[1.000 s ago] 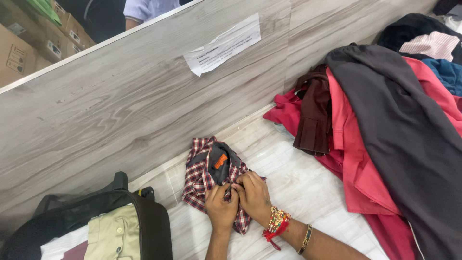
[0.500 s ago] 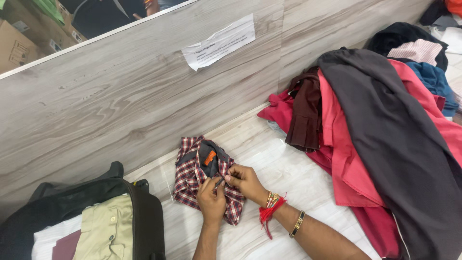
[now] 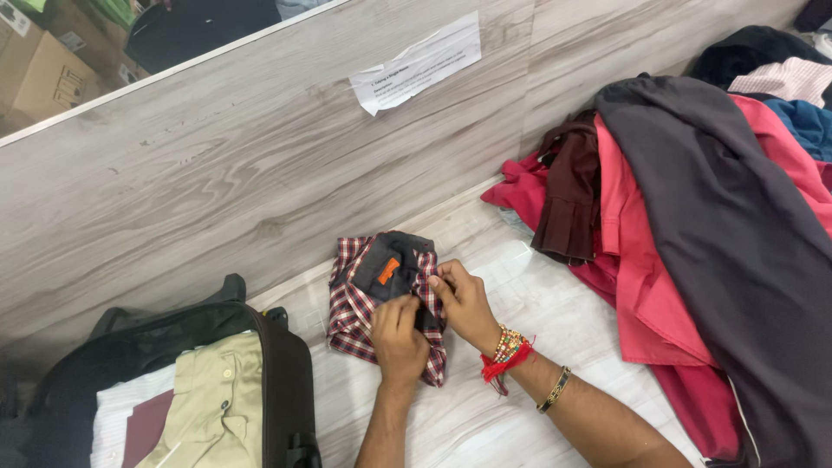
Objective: The person opens a suitcase and removes several folded garments one by one, including shirts and pants. They place each item on the floor beside the suitcase, unfolding and refolding some pieces as they are removed.
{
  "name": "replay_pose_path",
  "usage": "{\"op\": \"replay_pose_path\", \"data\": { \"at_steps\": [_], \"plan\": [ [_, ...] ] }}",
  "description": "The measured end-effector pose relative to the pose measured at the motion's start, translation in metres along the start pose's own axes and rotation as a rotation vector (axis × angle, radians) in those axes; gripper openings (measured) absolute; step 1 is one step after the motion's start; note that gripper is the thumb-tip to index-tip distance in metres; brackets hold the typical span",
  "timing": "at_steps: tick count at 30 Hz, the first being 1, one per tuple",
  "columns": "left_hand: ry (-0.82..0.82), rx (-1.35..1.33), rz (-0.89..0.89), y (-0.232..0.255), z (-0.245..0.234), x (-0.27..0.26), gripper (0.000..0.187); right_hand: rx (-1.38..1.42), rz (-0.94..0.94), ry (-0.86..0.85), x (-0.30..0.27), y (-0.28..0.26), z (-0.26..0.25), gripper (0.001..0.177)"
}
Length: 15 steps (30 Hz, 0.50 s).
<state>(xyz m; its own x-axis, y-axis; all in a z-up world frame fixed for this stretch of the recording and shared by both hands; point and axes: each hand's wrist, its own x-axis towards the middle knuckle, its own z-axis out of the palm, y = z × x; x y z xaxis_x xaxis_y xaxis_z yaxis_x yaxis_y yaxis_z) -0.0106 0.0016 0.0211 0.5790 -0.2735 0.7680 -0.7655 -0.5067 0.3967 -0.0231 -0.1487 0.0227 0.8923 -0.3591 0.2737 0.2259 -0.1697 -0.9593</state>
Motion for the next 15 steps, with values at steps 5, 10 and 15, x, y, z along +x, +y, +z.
{"op": "replay_pose_path", "data": {
  "at_steps": [5, 10, 15],
  "plan": [
    [-0.169, -0.487, -0.175, -0.012, 0.002, -0.004, 0.022, 0.192, -0.083, 0.046, -0.001, -0.021, 0.000, 0.015],
    [-0.161, -0.504, -0.352, -0.027, 0.022, -0.020, 0.019, 0.124, -0.190, 0.054, -0.012, -0.037, 0.001, 0.016],
    [-0.028, -0.634, -0.532, -0.050, 0.036, -0.038, 0.011, -0.324, -0.490, 0.043, -0.015, -0.067, 0.004, 0.032]
  ]
}}
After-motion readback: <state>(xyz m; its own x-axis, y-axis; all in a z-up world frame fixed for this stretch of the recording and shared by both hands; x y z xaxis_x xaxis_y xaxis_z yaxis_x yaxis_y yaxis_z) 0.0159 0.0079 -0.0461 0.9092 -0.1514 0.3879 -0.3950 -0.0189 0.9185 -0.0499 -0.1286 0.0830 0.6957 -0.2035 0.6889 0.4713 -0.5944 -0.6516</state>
